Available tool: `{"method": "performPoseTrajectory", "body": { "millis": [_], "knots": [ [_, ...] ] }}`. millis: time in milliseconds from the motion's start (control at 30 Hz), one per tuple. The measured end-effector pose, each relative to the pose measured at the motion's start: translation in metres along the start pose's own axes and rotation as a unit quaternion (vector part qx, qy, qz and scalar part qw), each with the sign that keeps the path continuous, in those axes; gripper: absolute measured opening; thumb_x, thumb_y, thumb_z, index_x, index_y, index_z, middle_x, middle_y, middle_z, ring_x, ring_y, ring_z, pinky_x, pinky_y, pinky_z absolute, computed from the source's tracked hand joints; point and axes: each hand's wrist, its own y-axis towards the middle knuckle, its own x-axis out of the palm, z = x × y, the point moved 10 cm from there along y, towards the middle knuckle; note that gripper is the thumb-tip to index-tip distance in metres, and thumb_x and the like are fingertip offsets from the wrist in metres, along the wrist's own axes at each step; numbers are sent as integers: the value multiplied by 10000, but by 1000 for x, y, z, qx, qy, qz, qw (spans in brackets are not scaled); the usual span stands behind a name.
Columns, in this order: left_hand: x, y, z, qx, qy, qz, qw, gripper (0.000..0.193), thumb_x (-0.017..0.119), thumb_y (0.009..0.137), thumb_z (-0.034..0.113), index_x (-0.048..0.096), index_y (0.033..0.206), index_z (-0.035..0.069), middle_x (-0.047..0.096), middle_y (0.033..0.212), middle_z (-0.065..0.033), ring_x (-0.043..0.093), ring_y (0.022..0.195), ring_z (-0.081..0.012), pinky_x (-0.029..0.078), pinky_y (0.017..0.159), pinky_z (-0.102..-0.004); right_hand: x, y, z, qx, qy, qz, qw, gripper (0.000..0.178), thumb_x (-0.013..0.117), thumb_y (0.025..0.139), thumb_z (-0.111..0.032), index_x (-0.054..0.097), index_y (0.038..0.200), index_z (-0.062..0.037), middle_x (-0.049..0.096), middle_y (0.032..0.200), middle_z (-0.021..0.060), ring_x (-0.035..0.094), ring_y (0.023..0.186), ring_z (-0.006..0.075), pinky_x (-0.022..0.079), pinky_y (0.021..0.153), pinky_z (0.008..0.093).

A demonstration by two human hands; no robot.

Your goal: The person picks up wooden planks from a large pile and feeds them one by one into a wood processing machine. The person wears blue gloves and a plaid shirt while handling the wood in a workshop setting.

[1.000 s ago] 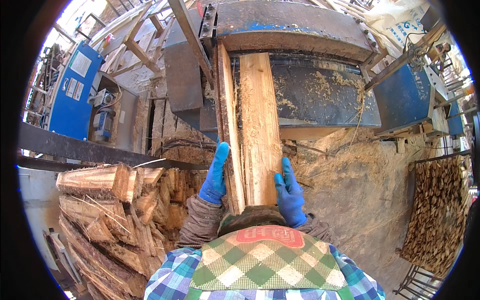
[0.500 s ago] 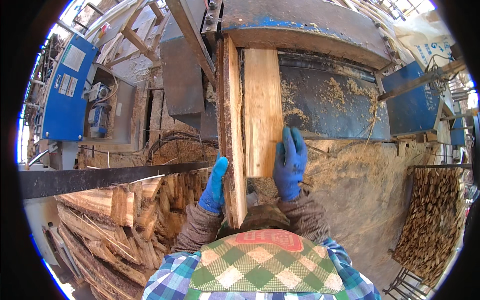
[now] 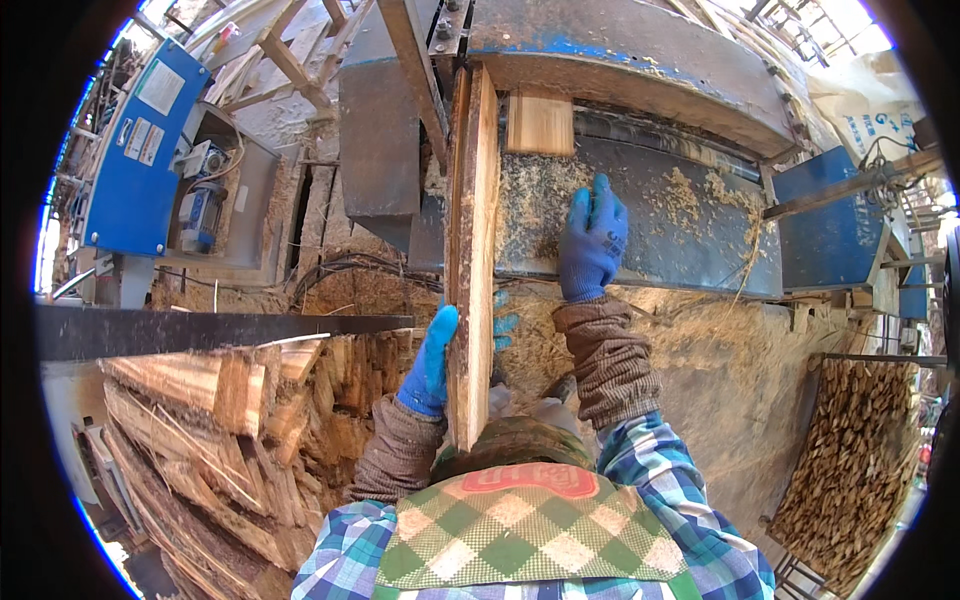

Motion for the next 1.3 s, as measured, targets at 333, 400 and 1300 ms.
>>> {"method": "performPoseTrajectory", "body": {
  "millis": [333, 400, 1300],
  "knots": [
    [35, -6, 24, 115, 182, 108, 971, 882, 702, 963, 382, 191, 1633, 121, 457, 1508, -120, 517, 1313, -228, 474, 1077, -363, -53, -145, -22, 77, 424, -380, 818, 720, 571, 1045, -330, 226, 1609, -46, 287, 1634, 217, 337, 1489, 331, 341, 1187, 413],
    [48, -10, 20, 138, 196, 102, 965, 864, 694, 965, 393, 217, 1625, 103, 436, 1535, -116, 485, 1355, -224, 436, 1118, -375, -84, -191, -7, 101, 389, -381, 833, 721, 574, 1046, -224, 176, 1623, -52, 275, 1649, 190, 315, 1501, 290, 332, 1189, 384],
    [-21, -10, -12, -86, 37, 162, 982, 892, 655, 843, 713, 492, 1433, 64, 644, 1101, -134, 676, 899, -234, 610, 726, -372, -24, -53, -35, -141, -102, -34, 984, 414, 578, 1002, -134, 582, 1415, -108, 553, 1407, 213, 580, 1203, 383, 493, 996, 470]
  ]
}}
